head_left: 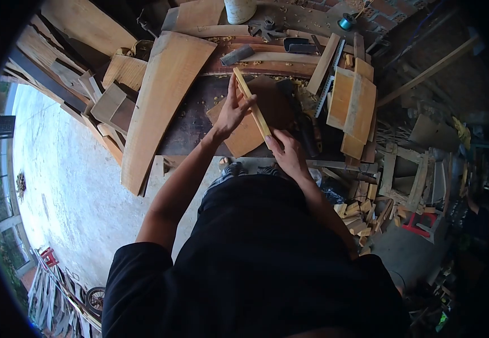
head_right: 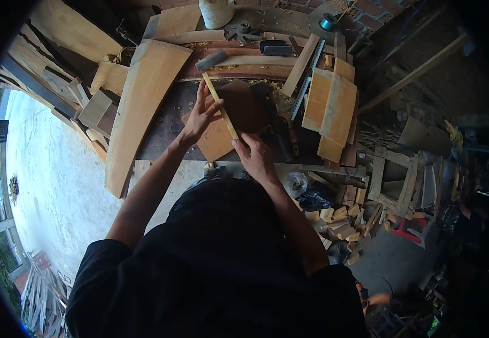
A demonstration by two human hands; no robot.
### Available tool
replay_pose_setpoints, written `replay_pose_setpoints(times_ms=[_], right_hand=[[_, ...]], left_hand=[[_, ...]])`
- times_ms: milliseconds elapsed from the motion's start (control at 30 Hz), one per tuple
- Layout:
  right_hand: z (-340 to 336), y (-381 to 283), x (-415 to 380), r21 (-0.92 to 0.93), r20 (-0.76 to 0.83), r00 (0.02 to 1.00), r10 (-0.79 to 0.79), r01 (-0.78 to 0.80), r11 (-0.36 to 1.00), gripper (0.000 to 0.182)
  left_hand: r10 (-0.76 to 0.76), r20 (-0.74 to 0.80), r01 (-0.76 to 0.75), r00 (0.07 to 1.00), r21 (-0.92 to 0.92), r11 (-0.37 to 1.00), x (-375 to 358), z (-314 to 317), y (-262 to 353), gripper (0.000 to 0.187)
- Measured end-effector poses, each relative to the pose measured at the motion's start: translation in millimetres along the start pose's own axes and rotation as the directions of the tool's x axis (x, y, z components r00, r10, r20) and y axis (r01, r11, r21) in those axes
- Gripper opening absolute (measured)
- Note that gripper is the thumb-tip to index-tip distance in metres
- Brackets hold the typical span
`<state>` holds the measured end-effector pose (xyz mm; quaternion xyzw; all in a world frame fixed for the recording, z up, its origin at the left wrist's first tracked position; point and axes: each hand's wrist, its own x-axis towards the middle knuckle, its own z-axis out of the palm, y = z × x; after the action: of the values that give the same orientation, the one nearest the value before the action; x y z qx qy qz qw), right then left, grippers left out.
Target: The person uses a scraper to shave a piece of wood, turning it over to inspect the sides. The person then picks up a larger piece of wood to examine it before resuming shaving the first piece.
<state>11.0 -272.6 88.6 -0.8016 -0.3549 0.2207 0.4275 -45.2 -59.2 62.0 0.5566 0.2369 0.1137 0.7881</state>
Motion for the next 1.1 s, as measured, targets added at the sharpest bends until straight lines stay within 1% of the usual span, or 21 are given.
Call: replay_pose_setpoints(times_ms=[67, 100, 133, 167, 200, 233, 267, 333, 400, 467, 500, 533, 567, 633, 733, 767, 833, 933, 1000, 1067, 1100], right_hand=[[0, 1, 2, -0.024, -0.018, 1.0, -0.002, 0.002, 1.0, 0.034], [1, 5, 2, -0.016, -0.018, 1.0, -0.012, 0.012, 1.0, 0.034], [1, 6, 1, -0.007, -0.02, 1.0, -0.02, 0.02, 1.0, 0.033], [3, 7, -1, 0.005, -0.036, 0.999, -0.006, 0.006, 1.0, 0.033], [4, 4, -2, 0.015, -0.055, 0.998, -0.043, 0.044, 0.999, 0.033], [4, 3, -3, 0.021, -0.075, 0.994, -0.08, 0.081, 0.996, 0.034], [4, 6, -4, 0.027, -0.092, 0.993, -0.07, 0.073, 0.997, 0.034], [6, 11, -3, 0.011, -0.091, 0.991, -0.099, 0.101, 0.995, 0.033], [7, 12, -2, 0.047, -0.127, 0.984, -0.124, 0.13, 0.99, 0.032], [6, 11, -3, 0.079, -0.164, 0.976, -0.141, 0.155, 0.985, 0.03], [4, 10, -4, 0.037, -0.138, 0.982, -0.133, 0.139, 0.99, 0.03], [4, 9, -4, -0.007, -0.11, 0.986, -0.124, 0.124, 0.992, 0.03], [5, 10, -5, 0.002, -0.115, 0.985, -0.125, 0.126, 0.992, 0.03], [6, 10, -4, -0.075, -0.078, 0.982, -0.171, 0.165, 0.983, 0.031], [4, 10, -3, -0.09, -0.044, 0.982, -0.183, 0.179, 0.98, 0.031], [4, 10, -1, -0.09, -0.044, 0.98, -0.192, 0.187, 0.978, 0.031], [4, 11, -1, -0.039, -0.129, 0.962, -0.239, 0.236, 0.971, 0.027], [3, 11, -1, -0.045, -0.097, 0.971, -0.217, 0.214, 0.976, 0.028], [0, 11, -1, -0.035, -0.097, 0.966, -0.239, 0.236, 0.971, 0.029], [-3, 11, 1, -0.027, -0.094, 0.958, -0.27, 0.269, 0.963, 0.031], [-3, 11, 0, -0.038, -0.063, 0.97, -0.236, 0.234, 0.971, 0.032]], left_hand=[[0.185, 0.079, -0.2, 0.98, 0.295, 0.934, -19, 1, -16, 0.105], [0.216, 0.131, -0.243, 0.968, 0.251, 0.937, -28, 4, -25, 0.105], [0.202, 0.149, -0.236, 0.968, 0.26, 0.936, -39, 9, -20, 0.105], [0.051, 0.146, -0.066, 0.988, 0.1, 0.993, -48, 14, -14, 0.105], [-0.1, 0.166, 0.111, 0.981, -0.059, 0.992, -54, 19, -9, 0.105], [-0.109, 0.141, 0.117, 0.984, -0.053, 0.992, -57, 22, -10, 0.103], [-0.116, 0.156, 0.124, 0.981, -0.04, 0.991, -57, 23, -11, 0.103], [-0.096, 0.129, 0.1, 0.987, -0.025, 0.995, -56, 21, -18, 0.099], [-0.074, 0.115, 0.068, 0.991, 0.055, 0.996, -53, 23, -20, 0.095], [-0.014, -0.005, 0.015, 1.0, 0.127, 0.992, -50, 29, -13, 0.093], [0.009, -0.077, 0.006, 0.997, 0.186, 0.982, -45, 30, -10, 0.086], [0.008, -0.074, 0.006, 0.997, 0.197, 0.98, -38, 28, -8, 0.086], [0.058, -0.09, -0.041, 0.994, 0.184, 0.982, -28, 25, -5, 0.083], [0.134, -0.129, -0.108, 0.982, 0.196, 0.975, -12, 20, 0, 0.077], [0.132, -0.148, -0.106, 0.98, 0.176, 0.979, 0, 14, 4, 0.078], [0.11, -0.176, -0.074, 0.978, 0.201, 0.977, 2, 14, 3, 0.078], [0.127, -0.174, -0.09, 0.977, 0.204, 0.975, 4, 16, 1, 0.078], [0.16, -0.188, -0.125, 0.969, 0.188, 0.974, 8, 21, -4, 0.079], [0.164, -0.159, -0.138, 0.974, 0.159, 0.978, 11, 22, -7, 0.081], [0.191, -0.203, -0.157, 0.96, 0.173, 0.972, 14, 21, -10, 0.082], [0.171, -0.194, -0.136, 0.966, 0.184, 0.974, 12, 22, -10, 0.083]])
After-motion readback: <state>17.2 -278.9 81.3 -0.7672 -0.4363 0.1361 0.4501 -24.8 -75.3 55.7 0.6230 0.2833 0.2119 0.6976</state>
